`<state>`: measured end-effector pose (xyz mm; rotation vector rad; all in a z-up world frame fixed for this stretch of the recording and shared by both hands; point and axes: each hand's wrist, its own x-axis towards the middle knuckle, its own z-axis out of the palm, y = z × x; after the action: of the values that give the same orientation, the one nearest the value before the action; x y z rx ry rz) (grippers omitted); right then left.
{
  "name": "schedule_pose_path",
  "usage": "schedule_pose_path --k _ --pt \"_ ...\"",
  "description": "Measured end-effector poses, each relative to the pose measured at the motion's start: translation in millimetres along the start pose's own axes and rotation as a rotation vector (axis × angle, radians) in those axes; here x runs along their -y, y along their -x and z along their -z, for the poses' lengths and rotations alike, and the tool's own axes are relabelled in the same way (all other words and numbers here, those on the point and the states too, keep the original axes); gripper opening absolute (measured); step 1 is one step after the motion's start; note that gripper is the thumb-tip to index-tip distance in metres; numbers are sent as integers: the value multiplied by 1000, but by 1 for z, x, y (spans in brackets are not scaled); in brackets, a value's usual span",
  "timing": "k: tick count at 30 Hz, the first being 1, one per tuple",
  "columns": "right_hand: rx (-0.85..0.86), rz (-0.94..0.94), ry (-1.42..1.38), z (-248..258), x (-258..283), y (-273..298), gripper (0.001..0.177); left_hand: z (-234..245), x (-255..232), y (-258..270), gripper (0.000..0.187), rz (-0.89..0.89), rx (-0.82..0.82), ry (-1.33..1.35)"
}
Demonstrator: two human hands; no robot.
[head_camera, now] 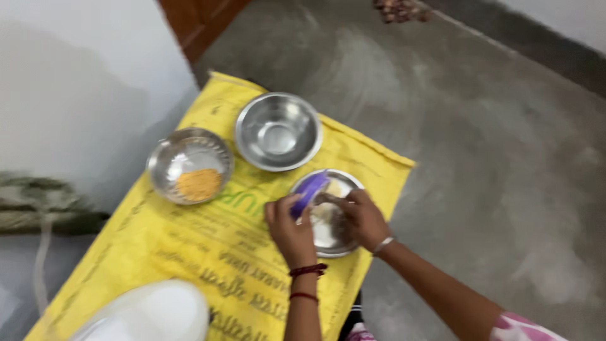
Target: The person opens a blender jar and uses a spoon to scoop a blended mixture into a metal plate. The person repeatedly scrapes the jar to transfer the contents.
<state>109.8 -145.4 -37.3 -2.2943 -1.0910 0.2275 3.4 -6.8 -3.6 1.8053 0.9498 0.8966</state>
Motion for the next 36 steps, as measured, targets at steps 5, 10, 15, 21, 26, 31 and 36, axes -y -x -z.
schedule_pose_path --k 5,10,15,21,26,31,36 --pt "44 27 60 3 -4 9 56 6 -2 -4 33 66 9 13" --pt "31 -92 -35 19 2 13 59 4 -10 -8 33 49 -20 -4" --pt "87 -7 -106 7 9 -7 64 -3 -13 -6 31 101 17 -24" --pt "57 -80 -142 13 5 8 59 2 -17 -12 33 31 -8 -27" --pt "-7 -133 -238 13 14 12 60 2 -13 -8 33 67 -33 -1" --pt "162 -243 -591 0 11 -13 63 -11 -1 -7 37 2 -28 56" --pt "126 -27 -343 -3 7 8 51 -14 6 -8 41 -66 -11 136"
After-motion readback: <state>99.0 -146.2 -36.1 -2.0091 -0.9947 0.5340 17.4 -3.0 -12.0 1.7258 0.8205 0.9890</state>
